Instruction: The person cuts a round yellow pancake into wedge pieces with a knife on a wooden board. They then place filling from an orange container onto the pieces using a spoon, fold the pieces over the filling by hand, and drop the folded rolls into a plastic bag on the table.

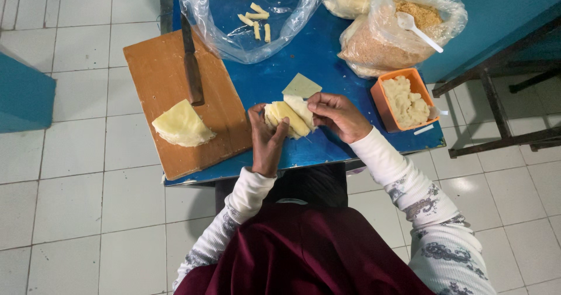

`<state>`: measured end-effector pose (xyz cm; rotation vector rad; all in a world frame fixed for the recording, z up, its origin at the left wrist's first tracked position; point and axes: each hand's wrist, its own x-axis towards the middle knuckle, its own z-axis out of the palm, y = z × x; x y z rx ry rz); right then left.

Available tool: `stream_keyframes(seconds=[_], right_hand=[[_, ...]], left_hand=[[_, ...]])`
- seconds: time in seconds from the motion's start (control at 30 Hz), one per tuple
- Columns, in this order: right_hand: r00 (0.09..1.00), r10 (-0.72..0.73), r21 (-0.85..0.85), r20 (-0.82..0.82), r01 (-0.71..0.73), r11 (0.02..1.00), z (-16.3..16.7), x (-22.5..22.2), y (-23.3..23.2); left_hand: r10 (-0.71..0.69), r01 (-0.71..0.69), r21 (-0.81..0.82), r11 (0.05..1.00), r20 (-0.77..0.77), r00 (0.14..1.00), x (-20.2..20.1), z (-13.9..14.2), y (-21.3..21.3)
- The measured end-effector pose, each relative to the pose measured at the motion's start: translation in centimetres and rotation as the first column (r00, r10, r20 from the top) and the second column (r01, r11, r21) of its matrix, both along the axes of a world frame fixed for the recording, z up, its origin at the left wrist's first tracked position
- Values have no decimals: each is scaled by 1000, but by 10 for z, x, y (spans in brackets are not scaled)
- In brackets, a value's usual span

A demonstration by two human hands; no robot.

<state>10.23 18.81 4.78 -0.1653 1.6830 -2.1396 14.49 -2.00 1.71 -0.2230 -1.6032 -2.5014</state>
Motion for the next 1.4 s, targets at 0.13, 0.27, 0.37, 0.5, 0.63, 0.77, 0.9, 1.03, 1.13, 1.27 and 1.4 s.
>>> stream_keyframes(seconds=[0.13, 0.27, 0.37, 0.5, 0.63, 0.77, 0.9, 1.03, 1.13, 1.27, 1.4], right_hand=[[982, 24, 196, -188, 14, 980, 16, 18, -10], [961, 39, 222, -274, 24, 975, 28, 32, -22], [942, 26, 240, -334, 58, 969, 31, 38, -27], [934, -25, 332, -355, 151, 931, 27, 40, -27], [964, -24, 175, -265, 72, 982, 19, 39, -28], [946, -38, 273, -323, 131, 953, 18, 42, -33], [933, -34, 333, -358, 161, 929, 26, 48, -37], [926, -6, 387, -378, 164, 907, 34, 50, -41], [900, 9, 415, -436, 193, 889, 35, 50, -42], [892, 7, 371, -451, 181, 911, 32, 51, -41], [898, 1, 347, -440, 169, 923, 26, 49, -36]], left_hand=[[161, -180, -287, 941, -90, 983, 3, 6, 4], [187, -223, -294, 929, -147, 971, 8, 8, 6], [206, -240, -340, 909, -132, 970, 10, 6, 6], [160, -188, -293, 937, -117, 980, 12, 4, 4], [87, -93, -193, 977, -43, 995, 17, 7, 0], [10, -9, -177, 984, 5, 1000, 20, 12, -3], [37, -45, -238, 970, -37, 999, 19, 13, -5], [9, -13, -191, 982, -23, 1000, 19, 11, -7], [-59, 60, -47, 997, 13, 998, 19, 10, -7], [14, -26, -238, 971, -53, 999, 17, 9, -4], [14, -27, -228, 973, -58, 998, 14, 6, -4]])
